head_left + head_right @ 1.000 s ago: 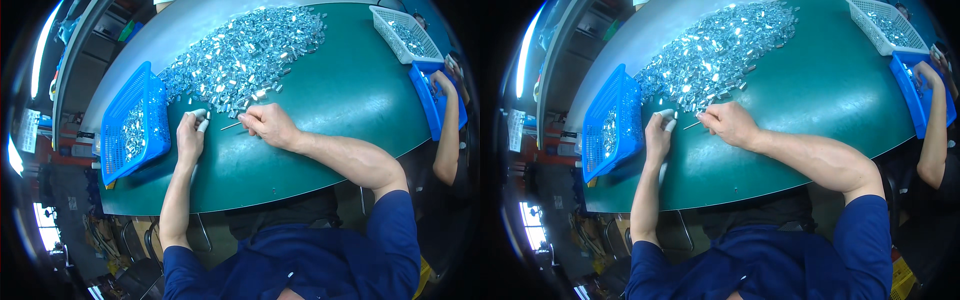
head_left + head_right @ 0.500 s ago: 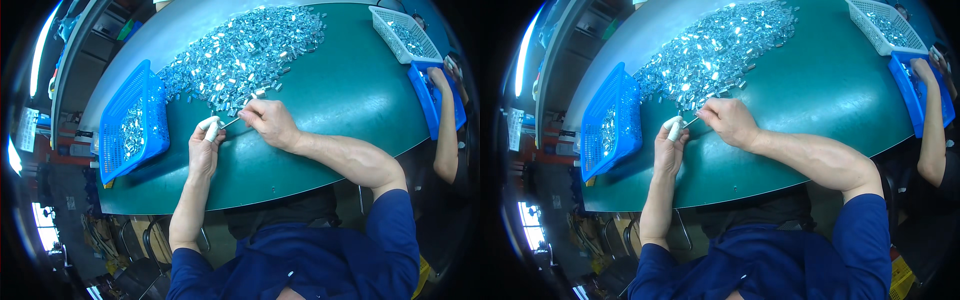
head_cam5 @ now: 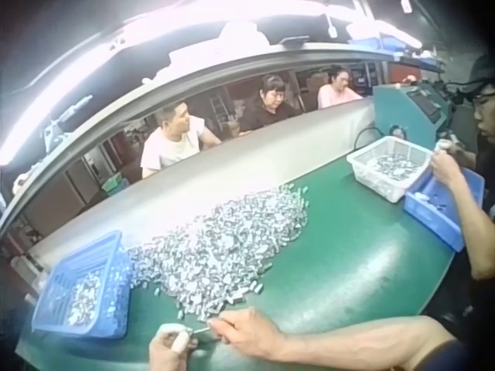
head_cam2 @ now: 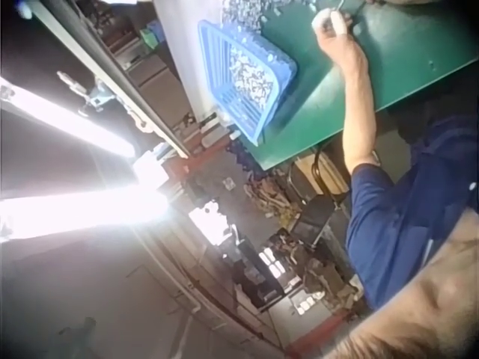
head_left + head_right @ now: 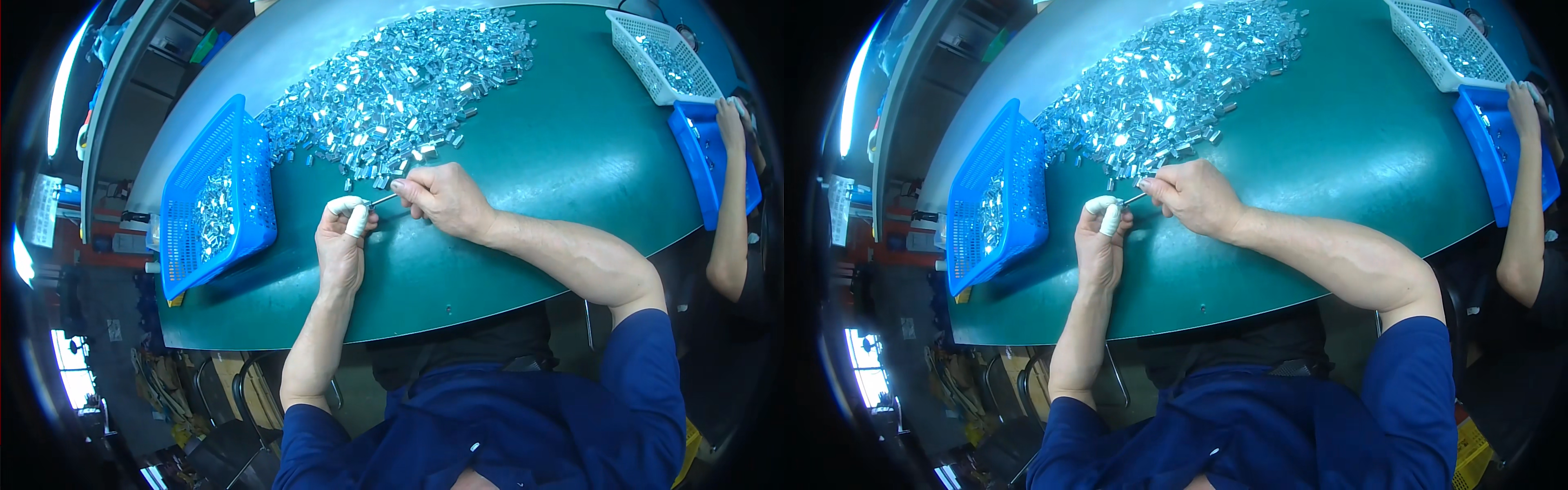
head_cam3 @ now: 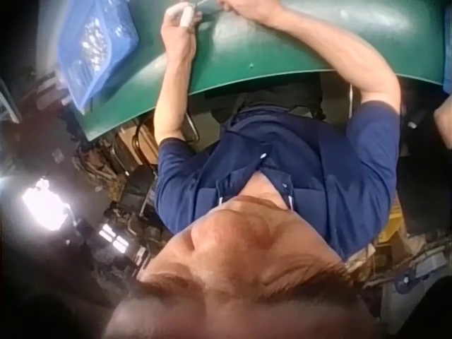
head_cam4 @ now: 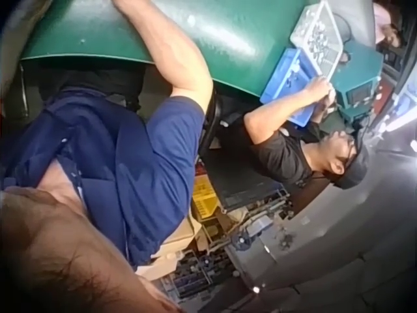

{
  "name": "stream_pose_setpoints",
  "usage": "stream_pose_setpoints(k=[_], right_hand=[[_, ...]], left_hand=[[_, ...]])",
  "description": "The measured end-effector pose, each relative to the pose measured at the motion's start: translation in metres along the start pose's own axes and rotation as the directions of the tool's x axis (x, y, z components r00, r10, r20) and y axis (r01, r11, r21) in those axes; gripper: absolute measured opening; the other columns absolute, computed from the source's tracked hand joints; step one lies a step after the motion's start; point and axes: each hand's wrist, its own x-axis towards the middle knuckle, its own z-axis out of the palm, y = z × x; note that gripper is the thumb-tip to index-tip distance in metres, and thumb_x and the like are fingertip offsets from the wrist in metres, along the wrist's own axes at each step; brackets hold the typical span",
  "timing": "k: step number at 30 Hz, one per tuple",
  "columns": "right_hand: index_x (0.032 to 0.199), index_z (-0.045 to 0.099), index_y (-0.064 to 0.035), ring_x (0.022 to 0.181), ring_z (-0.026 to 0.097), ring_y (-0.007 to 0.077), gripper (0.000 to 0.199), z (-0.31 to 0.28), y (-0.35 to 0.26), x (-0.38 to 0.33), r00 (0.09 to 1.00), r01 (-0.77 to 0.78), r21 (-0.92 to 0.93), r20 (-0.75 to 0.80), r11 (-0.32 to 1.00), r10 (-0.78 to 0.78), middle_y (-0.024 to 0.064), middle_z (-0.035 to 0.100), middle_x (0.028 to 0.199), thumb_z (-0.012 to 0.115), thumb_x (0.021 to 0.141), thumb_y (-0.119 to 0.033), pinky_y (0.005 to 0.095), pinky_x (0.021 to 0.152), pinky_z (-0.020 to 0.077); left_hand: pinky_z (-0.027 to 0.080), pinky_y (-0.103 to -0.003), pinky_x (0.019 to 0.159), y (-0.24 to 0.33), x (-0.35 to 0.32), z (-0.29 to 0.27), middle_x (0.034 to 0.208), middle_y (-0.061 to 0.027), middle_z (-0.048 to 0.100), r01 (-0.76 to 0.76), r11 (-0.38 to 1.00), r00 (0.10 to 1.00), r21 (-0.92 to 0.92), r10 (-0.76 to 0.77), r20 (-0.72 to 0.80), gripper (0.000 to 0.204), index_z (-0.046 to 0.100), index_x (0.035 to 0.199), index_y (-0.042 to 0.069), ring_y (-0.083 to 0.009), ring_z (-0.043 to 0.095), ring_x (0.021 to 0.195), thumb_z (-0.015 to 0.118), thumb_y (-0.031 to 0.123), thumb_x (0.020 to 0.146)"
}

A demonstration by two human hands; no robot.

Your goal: Picking small metal hardware components from a pile, inspecting them, and placing them into a blue plastic tray.

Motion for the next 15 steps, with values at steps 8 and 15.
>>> stream_pose_setpoints(k=[8,15], right_hand=[[0.089,0.074,-0.0004,0.067,0.067,0.016,0.024,0.01,0.009,0.001,0.978,0.192,-0.102,-0.057,0.976,-0.199,0.0097,0.072,0.076,0.068,0.1,-0.021,0.0335,0.061,0.0512],[0.095,0.074,0.0017,0.072,0.068,0.0131,0.016,0.016,0.012,-0.004,0.999,0.038,0.106,-0.016,0.994,-0.037,0.0081,0.074,0.08,0.067,0.098,-0.013,0.0318,0.066,0.0538]], left_hand=[[0.057,-0.028,0.083,0.0,-0.003,0.003,0.109,-0.008,0.07,-0.037,0.998,0.999,0.042,0.037,-0.011,0.018,0.064,0.114,0.005,-0.0151,0.069,0.091,0.07,0.0,0.097],[0.058,-0.029,0.083,-0.003,-0.005,0.007,0.11,-0.0084,0.07,0.011,0.999,0.998,0.051,-0.014,0.056,0.021,0.063,0.117,0.003,-0.0156,0.07,0.091,0.07,0.0,0.097]])
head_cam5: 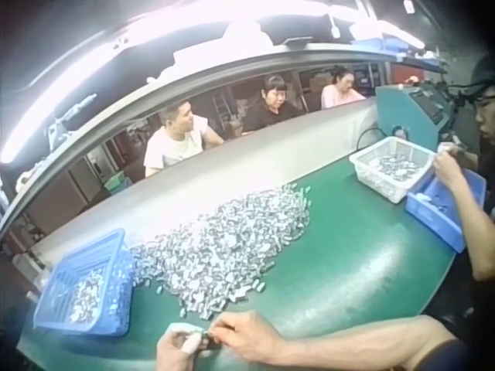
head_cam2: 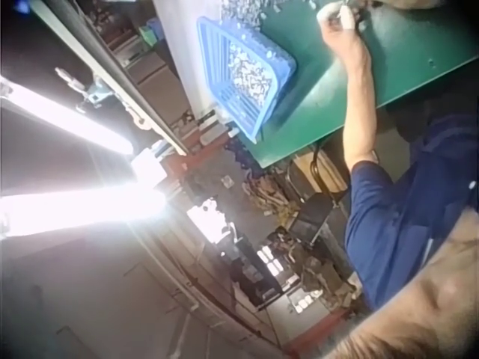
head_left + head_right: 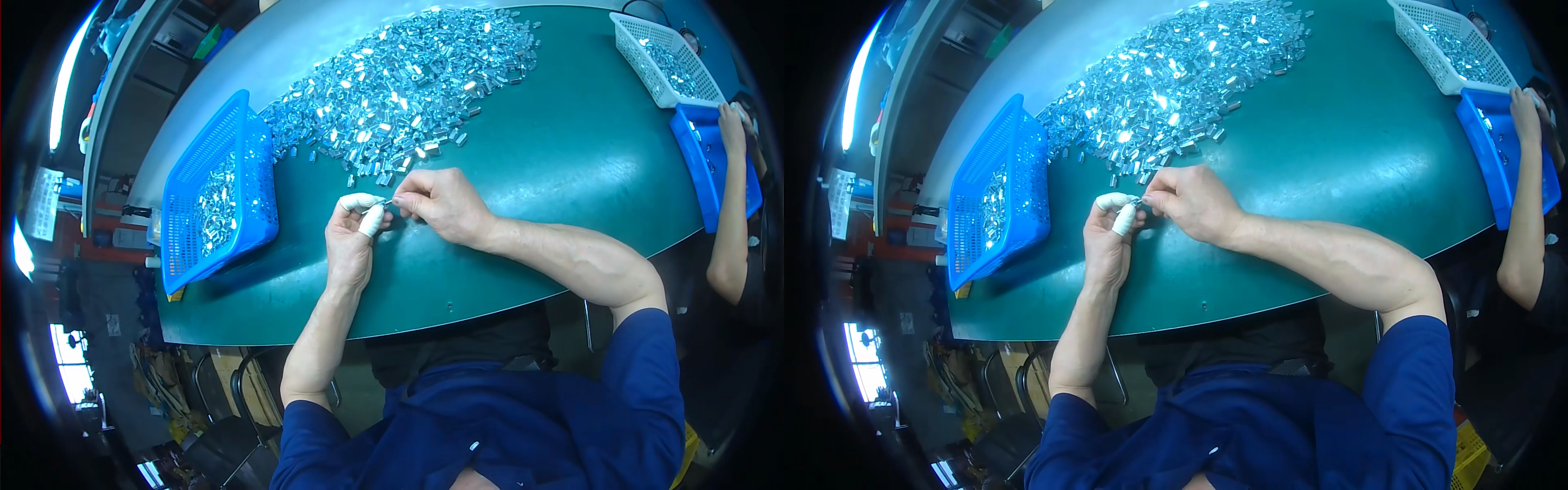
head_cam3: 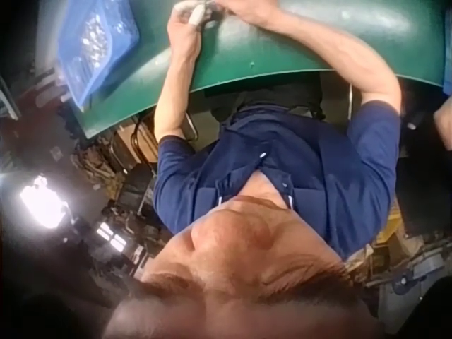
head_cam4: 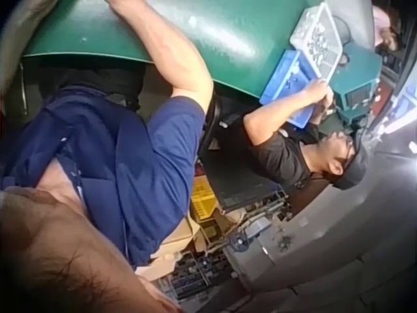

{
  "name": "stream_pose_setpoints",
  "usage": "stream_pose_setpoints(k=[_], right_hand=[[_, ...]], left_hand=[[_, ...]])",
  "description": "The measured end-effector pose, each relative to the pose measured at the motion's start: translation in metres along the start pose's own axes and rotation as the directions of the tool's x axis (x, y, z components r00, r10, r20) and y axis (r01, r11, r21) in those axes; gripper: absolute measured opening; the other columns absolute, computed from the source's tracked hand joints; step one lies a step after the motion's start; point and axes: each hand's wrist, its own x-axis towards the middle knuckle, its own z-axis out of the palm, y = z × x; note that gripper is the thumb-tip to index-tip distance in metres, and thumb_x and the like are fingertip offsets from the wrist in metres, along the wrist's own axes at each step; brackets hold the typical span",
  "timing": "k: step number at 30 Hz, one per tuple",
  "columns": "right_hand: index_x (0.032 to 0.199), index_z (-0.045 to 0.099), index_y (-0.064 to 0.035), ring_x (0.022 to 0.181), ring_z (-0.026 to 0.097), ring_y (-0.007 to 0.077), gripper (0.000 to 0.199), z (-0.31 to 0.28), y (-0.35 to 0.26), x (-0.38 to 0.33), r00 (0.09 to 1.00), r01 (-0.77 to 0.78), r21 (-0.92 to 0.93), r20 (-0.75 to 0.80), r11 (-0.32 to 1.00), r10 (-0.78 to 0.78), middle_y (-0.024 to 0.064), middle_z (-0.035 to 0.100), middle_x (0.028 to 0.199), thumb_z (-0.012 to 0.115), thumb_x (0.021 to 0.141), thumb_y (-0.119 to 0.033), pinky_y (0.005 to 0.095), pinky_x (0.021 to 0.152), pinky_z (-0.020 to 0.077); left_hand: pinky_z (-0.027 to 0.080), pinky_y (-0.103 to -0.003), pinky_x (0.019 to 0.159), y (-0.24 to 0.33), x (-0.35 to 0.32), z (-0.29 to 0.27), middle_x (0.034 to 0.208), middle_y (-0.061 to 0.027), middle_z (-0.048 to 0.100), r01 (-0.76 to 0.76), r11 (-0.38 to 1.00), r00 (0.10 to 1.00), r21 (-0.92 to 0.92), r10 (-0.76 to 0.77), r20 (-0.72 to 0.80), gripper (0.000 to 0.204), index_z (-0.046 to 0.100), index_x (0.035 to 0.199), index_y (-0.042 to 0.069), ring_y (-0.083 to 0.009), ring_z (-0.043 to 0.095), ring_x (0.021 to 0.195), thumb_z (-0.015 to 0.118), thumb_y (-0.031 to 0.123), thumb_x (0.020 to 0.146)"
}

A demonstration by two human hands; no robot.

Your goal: Picking small metal hardware components from a pile, inspecting them, and placing them into a blue plastic tray.

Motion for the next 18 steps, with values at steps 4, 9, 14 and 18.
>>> stream_pose_setpoints(k=[4,9,14,18], right_hand=[[0.095,0.075,0.001,0.071,0.068,0.014,0.016,-0.0044,-0.0011,0.0028,0.996,0.089,-0.092,-0.009,0.992,-0.09,0.0089,0.074,0.08,0.067,0.098,-0.013,0.0325,0.064,0.0533],[0.089,0.075,-0.002,0.064,0.067,0.0162,0.022,-0.0049,0.0025,0.0032,0.978,0.204,-0.209,-0.009,0.957,-0.21,0.0094,0.071,0.073,0.067,0.099,-0.021,0.0343,0.06,0.051],[0.077,0.071,-0.0024,0.055,0.063,0.0133,0.039,-0.001,-0.002,0.0029,0.999,0.035,-0.135,0.007,0.99,-0.035,0.0065,0.066,0.061,0.063,0.103,-0.031,0.0326,0.052,0.0465],[0.071,0.068,-0.0038,0.052,0.059,0.0094,0.052,-0.0011,-0.0063,0.0021,0.991,-0.113,-0.002,0.078,0.994,0.113,0.004,0.064,0.057,0.058,0.107,-0.04,0.0285,0.05,0.0442]], left_hand=[[0.058,-0.029,0.084,0.0075,0.0032,0.0047,0.108,-0.0085,0.072,-0.005,0.997,1.0,0.078,0.004,0.009,0.025,0.065,0.121,0.0,-0.0162,0.072,0.093,0.072,0.003,0.097],[0.058,-0.028,0.084,0.0053,0.0048,-0.004,0.105,-0.008,0.074,-0.074,0.953,0.996,0.295,0.054,0.076,0.02,0.069,0.117,-0.001,-0.0148,0.072,0.093,0.073,0.004,0.098],[0.057,-0.028,0.084,0.0019,0.0028,0.0026,0.104,-0.006,0.074,-0.18,0.916,0.983,0.358,0.161,0.083,0.018,0.07,0.116,0.0,-0.0124,0.07,0.092,0.073,0.003,0.098],[0.055,-0.027,0.083,0.0029,-0.0024,-0.0005,0.101,-0.0035,0.073,-0.304,0.839,0.952,0.451,0.285,0.11,0.018,0.071,0.114,0.0,-0.0115,0.068,0.091,0.075,0.004,0.096]])
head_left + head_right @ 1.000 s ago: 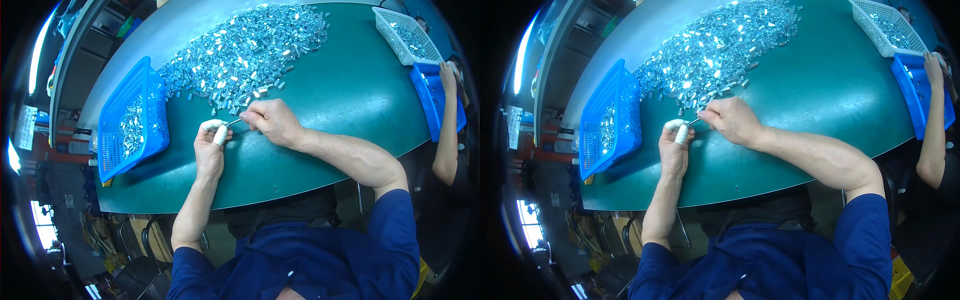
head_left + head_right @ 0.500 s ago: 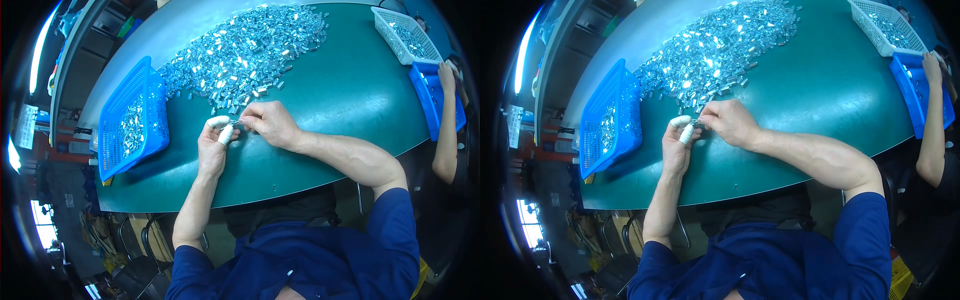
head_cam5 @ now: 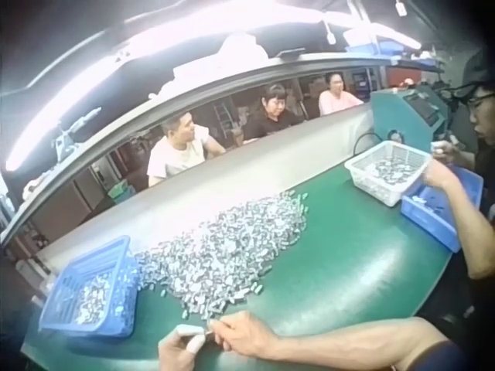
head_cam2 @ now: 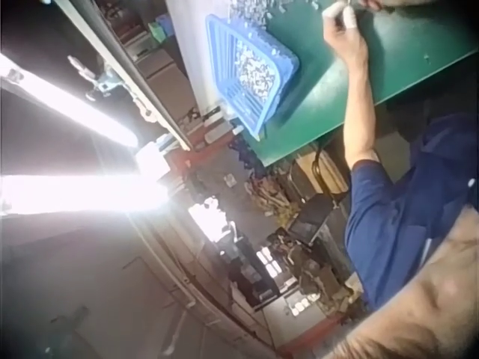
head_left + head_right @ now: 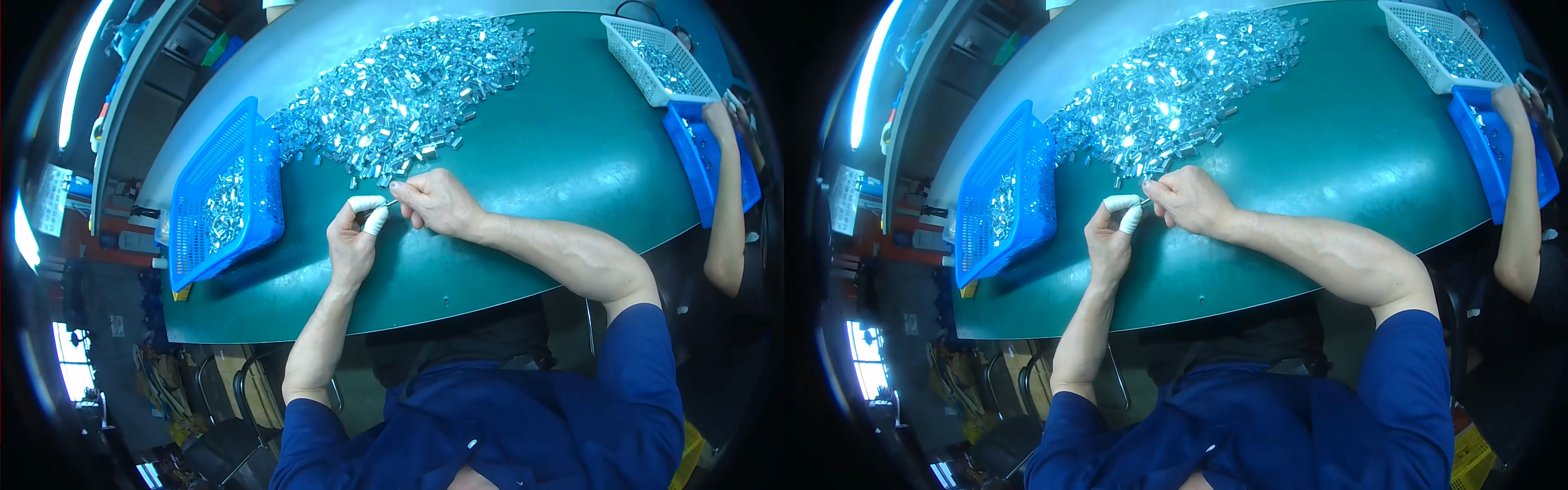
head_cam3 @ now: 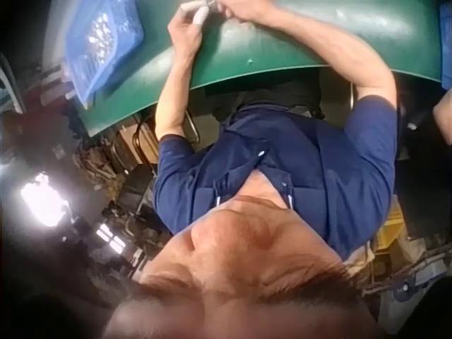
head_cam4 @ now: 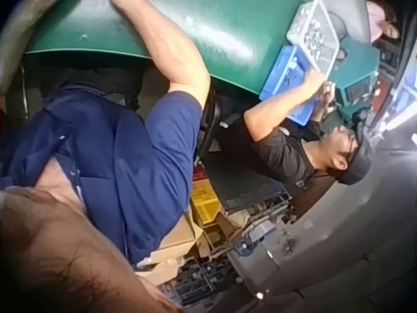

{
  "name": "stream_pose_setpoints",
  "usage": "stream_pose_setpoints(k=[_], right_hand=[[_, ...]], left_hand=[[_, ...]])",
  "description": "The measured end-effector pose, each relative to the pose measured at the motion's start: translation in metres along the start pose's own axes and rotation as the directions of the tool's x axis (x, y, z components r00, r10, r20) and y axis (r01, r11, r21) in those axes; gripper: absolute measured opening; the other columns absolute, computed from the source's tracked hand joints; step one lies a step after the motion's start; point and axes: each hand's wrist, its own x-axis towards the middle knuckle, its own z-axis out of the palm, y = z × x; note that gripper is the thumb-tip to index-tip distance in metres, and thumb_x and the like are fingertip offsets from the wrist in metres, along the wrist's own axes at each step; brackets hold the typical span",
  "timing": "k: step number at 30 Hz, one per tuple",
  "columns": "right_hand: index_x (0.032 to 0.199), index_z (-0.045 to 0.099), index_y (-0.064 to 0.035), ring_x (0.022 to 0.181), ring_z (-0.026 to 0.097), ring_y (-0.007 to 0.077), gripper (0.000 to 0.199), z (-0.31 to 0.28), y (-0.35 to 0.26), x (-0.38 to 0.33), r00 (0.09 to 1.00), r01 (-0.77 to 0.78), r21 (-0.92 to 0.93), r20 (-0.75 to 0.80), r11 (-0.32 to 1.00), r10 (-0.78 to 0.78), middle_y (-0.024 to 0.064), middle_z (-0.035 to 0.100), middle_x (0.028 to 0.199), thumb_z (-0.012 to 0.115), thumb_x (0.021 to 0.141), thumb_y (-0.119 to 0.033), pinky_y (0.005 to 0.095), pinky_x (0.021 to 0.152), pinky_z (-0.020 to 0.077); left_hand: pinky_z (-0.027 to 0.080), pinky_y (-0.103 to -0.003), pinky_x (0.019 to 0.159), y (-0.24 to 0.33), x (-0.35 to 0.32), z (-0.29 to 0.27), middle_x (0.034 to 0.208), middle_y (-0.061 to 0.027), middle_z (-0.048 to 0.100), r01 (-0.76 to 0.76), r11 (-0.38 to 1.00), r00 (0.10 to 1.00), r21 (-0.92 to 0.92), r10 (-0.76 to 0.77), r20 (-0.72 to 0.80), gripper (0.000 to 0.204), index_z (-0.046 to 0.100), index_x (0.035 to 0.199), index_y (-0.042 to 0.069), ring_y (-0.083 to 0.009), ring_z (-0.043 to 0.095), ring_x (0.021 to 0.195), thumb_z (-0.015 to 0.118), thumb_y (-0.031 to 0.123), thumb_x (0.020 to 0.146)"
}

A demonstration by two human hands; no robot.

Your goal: Picking small metal hardware components from a pile, inspecting them, and placing them into a blue plastic tray.

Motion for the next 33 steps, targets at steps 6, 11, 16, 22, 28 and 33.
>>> stream_pose_setpoints(k=[6,11,16,22,28,33], right_hand=[[0.074,0.067,-0.0041,0.054,0.058,0.0084,0.055,-0.001,0.002,0.001,0.997,0.069,0.162,-0.044,0.984,-0.063,0.0034,0.064,0.061,0.055,0.108,-0.045,0.0271,0.05,0.0442],[0.076,0.067,-0.0039,0.054,0.058,0.0088,0.053,-0.016,0.008,0.011,0.976,0.1,0.134,-0.207,0.986,-0.071,0.0028,0.064,0.062,0.056,0.108,-0.045,0.0267,0.051,0.0453],[0.077,0.068,-0.0028,0.057,0.061,0.0097,0.051,-0.014,0.006,0.008,0.982,0.104,0.085,-0.169,0.991,-0.088,0.0041,0.066,0.063,0.057,0.108,-0.042,0.0268,0.052,0.0472],[0.076,0.069,-0.0009,0.056,0.063,0.0143,0.051,-0.004,0.005,0.006,0.987,0.093,0.103,-0.139,0.99,-0.079,0.0072,0.068,0.063,0.058,0.106,-0.04,0.0321,0.054,0.0482],[0.075,0.07,-0.0015,0.055,0.062,0.0133,0.05,-0.004,0.002,0.005,0.995,0.068,0.108,-0.085,0.992,-0.059,0.0071,0.068,0.063,0.058,0.107,-0.039,0.0324,0.054,0.0474],[0.076,0.069,-0.001,0.055,0.061,0.0111,0.049,-0.009,0.005,0.003,0.992,0.073,0.076,-0.104,0.994,-0.065,0.0054,0.067,0.063,0.06,0.107,-0.038,0.0306,0.052,0.0467]], left_hand=[[0.054,-0.028,0.083,0.048,0.006,-0.023,0.098,-0.0064,0.074,-0.224,0.878,0.97,0.424,0.245,0.005,0.014,0.073,0.106,0.001,-0.0125,0.068,0.091,0.077,0.007,0.095],[0.056,-0.036,0.08,0.101,0.041,-0.119,0.101,-0.0122,0.074,-0.186,0.516,0.842,0.836,0.522,-0.135,0.015,0.073,0.107,0.001,-0.0235,0.071,0.09,0.077,0.008,0.094],[0.052,-0.044,0.097,0.107,0.062,-0.127,0.118,-0.0197,0.07,-0.166,0.322,0.848,0.932,0.529,-0.032,0.029,0.071,0.122,0.002,-0.0363,0.067,0.11,0.074,0.006,0.093],[0.051,-0.045,0.102,0.001,0.104,-0.096,0.124,-0.0206,0.069,-0.129,0.525,0.979,0.841,0.2,0.025,0.03,0.071,0.124,0.003,-0.0371,0.065,0.117,0.066,0.003,0.094],[0.051,-0.047,0.096,-0.056,0.118,-0.115,0.114,-0.0198,0.068,-0.062,0.399,0.978,0.915,0.205,-0.023,0.026,0.074,0.114,0.002,-0.039,0.064,0.11,0.064,-0.003,0.09],[0.055,-0.036,0.088,-0.032,0.078,-0.083,0.108,-0.0144,0.07,-0.066,0.591,0.992,0.804,0.128,-0.012,0.018,0.074,0.107,0.0,-0.0275,0.07,0.098,0.07,-0.004,0.09]])
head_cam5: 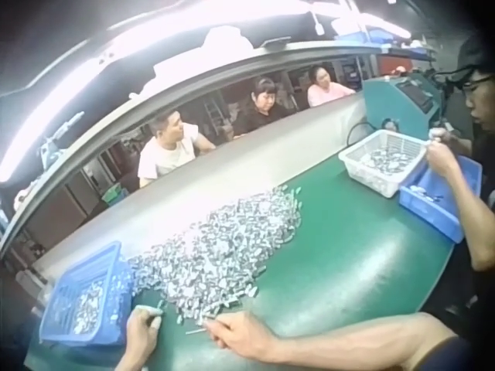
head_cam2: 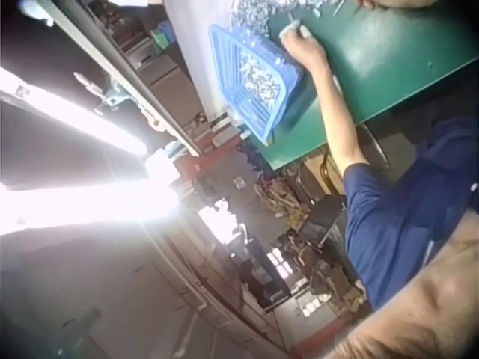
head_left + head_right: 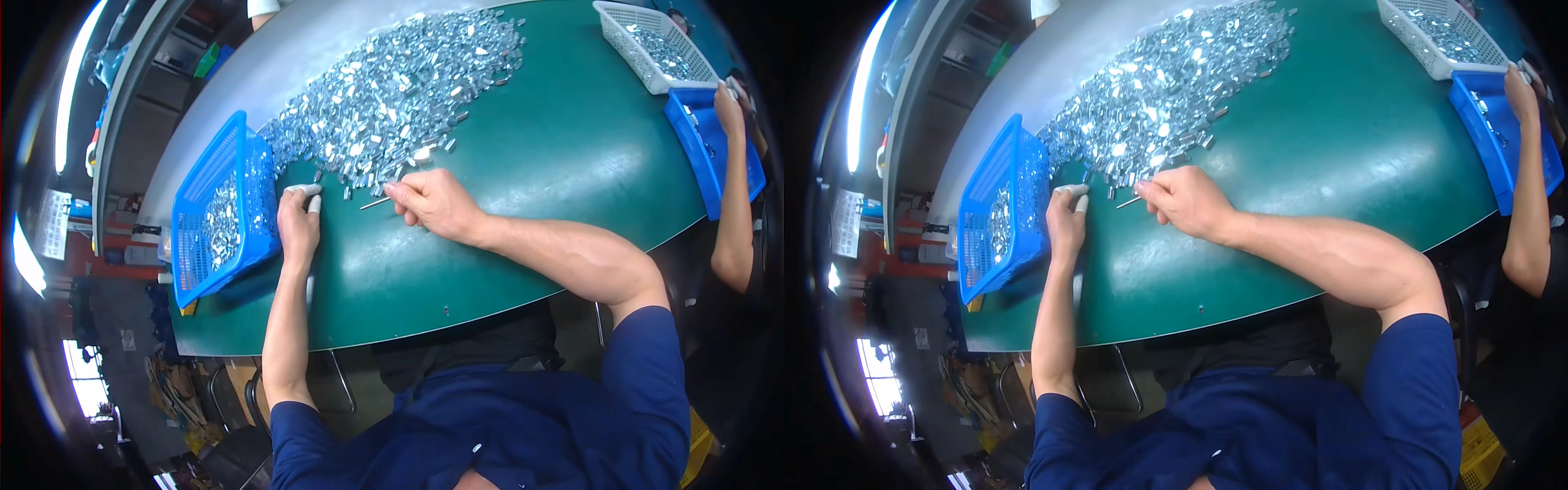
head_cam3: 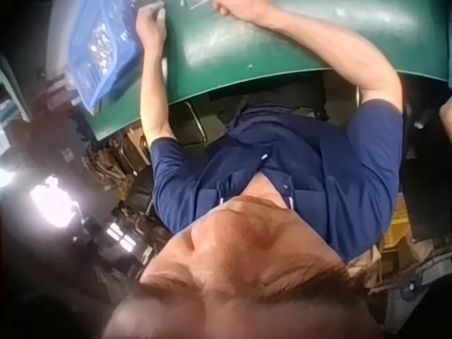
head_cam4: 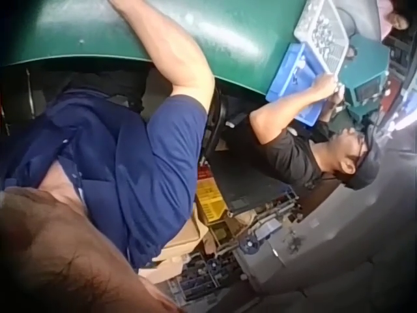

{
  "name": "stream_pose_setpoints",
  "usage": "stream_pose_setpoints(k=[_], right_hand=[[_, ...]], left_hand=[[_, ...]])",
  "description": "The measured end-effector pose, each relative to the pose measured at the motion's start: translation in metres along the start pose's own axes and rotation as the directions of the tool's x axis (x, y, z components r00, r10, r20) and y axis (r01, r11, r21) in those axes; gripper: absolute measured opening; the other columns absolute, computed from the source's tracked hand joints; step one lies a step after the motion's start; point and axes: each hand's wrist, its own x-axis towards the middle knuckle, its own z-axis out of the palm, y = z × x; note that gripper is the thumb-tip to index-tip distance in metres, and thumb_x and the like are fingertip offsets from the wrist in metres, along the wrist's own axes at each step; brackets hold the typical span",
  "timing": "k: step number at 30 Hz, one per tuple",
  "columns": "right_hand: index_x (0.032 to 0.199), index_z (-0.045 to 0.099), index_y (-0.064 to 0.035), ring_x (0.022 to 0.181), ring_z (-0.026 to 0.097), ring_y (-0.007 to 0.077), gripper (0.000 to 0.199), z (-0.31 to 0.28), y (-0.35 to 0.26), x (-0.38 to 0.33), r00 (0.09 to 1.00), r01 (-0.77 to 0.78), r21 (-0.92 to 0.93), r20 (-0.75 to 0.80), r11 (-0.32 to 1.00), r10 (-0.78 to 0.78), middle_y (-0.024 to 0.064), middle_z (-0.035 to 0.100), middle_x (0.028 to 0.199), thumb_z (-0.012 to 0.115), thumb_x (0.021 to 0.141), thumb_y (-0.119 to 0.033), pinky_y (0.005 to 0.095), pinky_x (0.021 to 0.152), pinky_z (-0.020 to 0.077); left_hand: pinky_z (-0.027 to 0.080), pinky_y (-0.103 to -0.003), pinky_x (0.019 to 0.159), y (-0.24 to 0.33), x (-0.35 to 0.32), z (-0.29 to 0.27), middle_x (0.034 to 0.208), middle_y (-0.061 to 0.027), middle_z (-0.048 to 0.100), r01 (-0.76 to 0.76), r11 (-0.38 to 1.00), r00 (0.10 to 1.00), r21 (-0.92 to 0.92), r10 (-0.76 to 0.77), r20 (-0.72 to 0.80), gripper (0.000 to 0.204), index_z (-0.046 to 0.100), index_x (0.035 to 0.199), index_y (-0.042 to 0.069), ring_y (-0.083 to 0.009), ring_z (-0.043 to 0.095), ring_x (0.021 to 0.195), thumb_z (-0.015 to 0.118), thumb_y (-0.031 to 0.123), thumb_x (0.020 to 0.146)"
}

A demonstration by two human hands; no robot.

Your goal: Picking small metal hardware components from a pile, inspecting them, and placing them into a blue plastic tray.

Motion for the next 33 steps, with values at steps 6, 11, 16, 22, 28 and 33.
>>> stream_pose_setpoints(k=[6,11,16,22,28,33], right_hand=[[0.078,0.069,-0.0009,0.056,0.06,0.0089,0.047,-0.001,-0.002,-0.001,1.0,0.002,-0.035,0.029,0.999,-0.001,0.0034,0.066,0.063,0.062,0.107,-0.037,0.0281,0.05,0.0454],[0.08,0.07,-0.0012,0.057,0.06,0.0086,0.044,0.006,-0.002,-0.002,0.999,0.017,-0.078,0.048,0.997,-0.013,0.0035,0.066,0.063,0.063,0.106,-0.036,0.0278,0.051,0.045],[0.081,0.071,-0.0011,0.058,0.06,0.0092,0.041,0.006,0.0,-0.004,0.997,0.033,-0.147,0.072,0.989,-0.023,0.0041,0.066,0.063,0.065,0.105,-0.033,0.0295,0.052,0.0449],[0.081,0.071,-0.001,0.058,0.06,0.0116,0.036,0.006,0.001,-0.003,0.995,0.091,-0.306,0.071,0.948,-0.072,0.0058,0.067,0.065,0.066,0.103,-0.029,0.033,0.055,0.0462],[0.076,0.068,-0.0021,0.064,0.065,0.0375,0.038,0.007,0.002,-0.005,0.992,0.125,-0.313,0.056,0.941,-0.113,0.0189,0.066,0.07,0.068,0.098,-0.034,0.046,0.06,0.047],[0.078,0.069,-0.0026,0.068,0.067,0.0389,0.034,0.011,-0.001,-0.007,0.973,0.232,-0.367,0.082,0.901,-0.217,0.0194,0.069,0.073,0.07,0.096,-0.031,0.0472,0.062,0.0495]], left_hand=[[0.055,-0.031,0.085,0.045,-0.028,-0.017,0.106,-0.0086,0.07,0.042,0.952,0.995,-0.303,-0.013,0.099,0.021,0.073,0.109,0.0,-0.019,0.07,0.092,0.072,-0.006,0.089],[0.055,-0.034,0.076,0.06,-0.053,-0.018,0.098,-0.0112,0.069,0.001,0.952,0.989,-0.306,0.044,0.141,0.021,0.075,0.108,0.003,-0.0237,0.068,0.084,0.074,-0.004,0.088],[0.054,-0.041,0.073,0.072,-0.056,-0.02,0.09,-0.0125,0.068,-0.172,0.967,0.978,-0.19,0.19,0.083,0.022,0.075,0.108,0.004,-0.0313,0.067,0.083,0.078,0.004,0.086],[0.052,-0.039,0.067,0.078,-0.053,-0.017,0.08,-0.0086,0.063,-0.174,0.972,0.975,-0.16,0.192,0.11,0.031,0.075,0.111,0.004,-0.0264,0.064,0.072,0.083,0.005,0.082],[0.053,-0.033,0.065,0.072,-0.055,-0.011,0.085,-0.0078,0.065,-0.041,0.968,0.98,-0.249,0.087,0.177,0.03,0.074,0.111,0.003,-0.0184,0.065,0.075,0.083,0.003,0.083],[0.053,-0.029,0.066,0.073,-0.059,-0.004,0.088,-0.0071,0.066,-0.157,0.936,0.981,-0.314,0.183,0.058,0.025,0.071,0.104,0.001,-0.016,0.066,0.078,0.083,-0.001,0.082]])
